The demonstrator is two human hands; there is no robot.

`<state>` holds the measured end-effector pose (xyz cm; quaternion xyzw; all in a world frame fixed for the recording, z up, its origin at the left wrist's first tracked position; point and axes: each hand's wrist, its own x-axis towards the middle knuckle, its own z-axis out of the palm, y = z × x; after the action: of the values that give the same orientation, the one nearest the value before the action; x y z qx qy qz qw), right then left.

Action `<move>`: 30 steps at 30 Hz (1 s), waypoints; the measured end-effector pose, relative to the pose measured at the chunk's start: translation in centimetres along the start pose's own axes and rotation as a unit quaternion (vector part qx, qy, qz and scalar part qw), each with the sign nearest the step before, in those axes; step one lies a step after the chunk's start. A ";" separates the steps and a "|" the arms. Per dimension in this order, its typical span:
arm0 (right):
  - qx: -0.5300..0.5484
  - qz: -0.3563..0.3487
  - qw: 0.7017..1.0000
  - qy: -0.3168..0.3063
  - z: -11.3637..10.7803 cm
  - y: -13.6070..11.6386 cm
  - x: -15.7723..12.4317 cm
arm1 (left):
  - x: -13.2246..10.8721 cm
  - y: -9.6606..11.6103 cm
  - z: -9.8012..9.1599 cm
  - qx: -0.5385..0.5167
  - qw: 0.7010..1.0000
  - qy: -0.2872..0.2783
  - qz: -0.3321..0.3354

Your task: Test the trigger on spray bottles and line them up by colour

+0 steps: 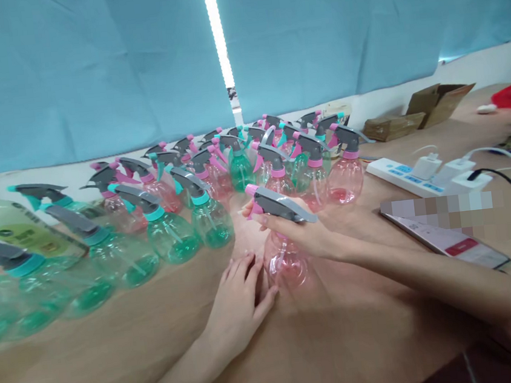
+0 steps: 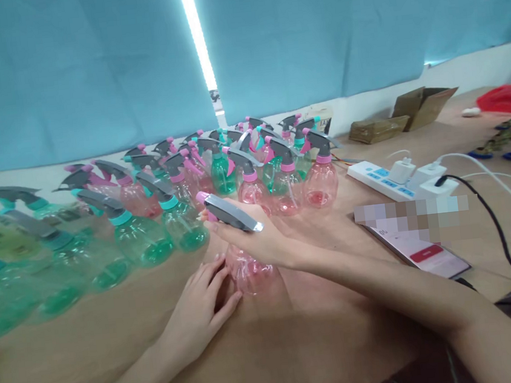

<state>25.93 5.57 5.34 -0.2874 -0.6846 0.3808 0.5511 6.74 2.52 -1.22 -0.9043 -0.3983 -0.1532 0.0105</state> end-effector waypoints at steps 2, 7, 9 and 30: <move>0.000 0.002 1.000 0.000 0.0 -0.1 0.0 | 0.0 0.0 0.0 0.001 1.000 0.001 0.000; -0.004 0.005 1.000 0.000 0.0 -0.3 0.1 | -0.2 -0.1 0.0 -0.004 1.000 0.011 0.000; 0.005 0.003 1.000 0.002 0.1 -0.2 0.1 | -0.2 -0.2 0.0 -0.001 1.000 0.012 0.001; -0.044 0.005 0.999 0.004 -0.3 0.5 0.0 | -0.2 -0.1 0.0 -0.008 1.000 0.014 0.003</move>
<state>26.17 5.91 4.95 -0.3159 -0.6972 0.3522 0.5385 6.54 2.49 -1.27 -0.9032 -0.3941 -0.1695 0.0091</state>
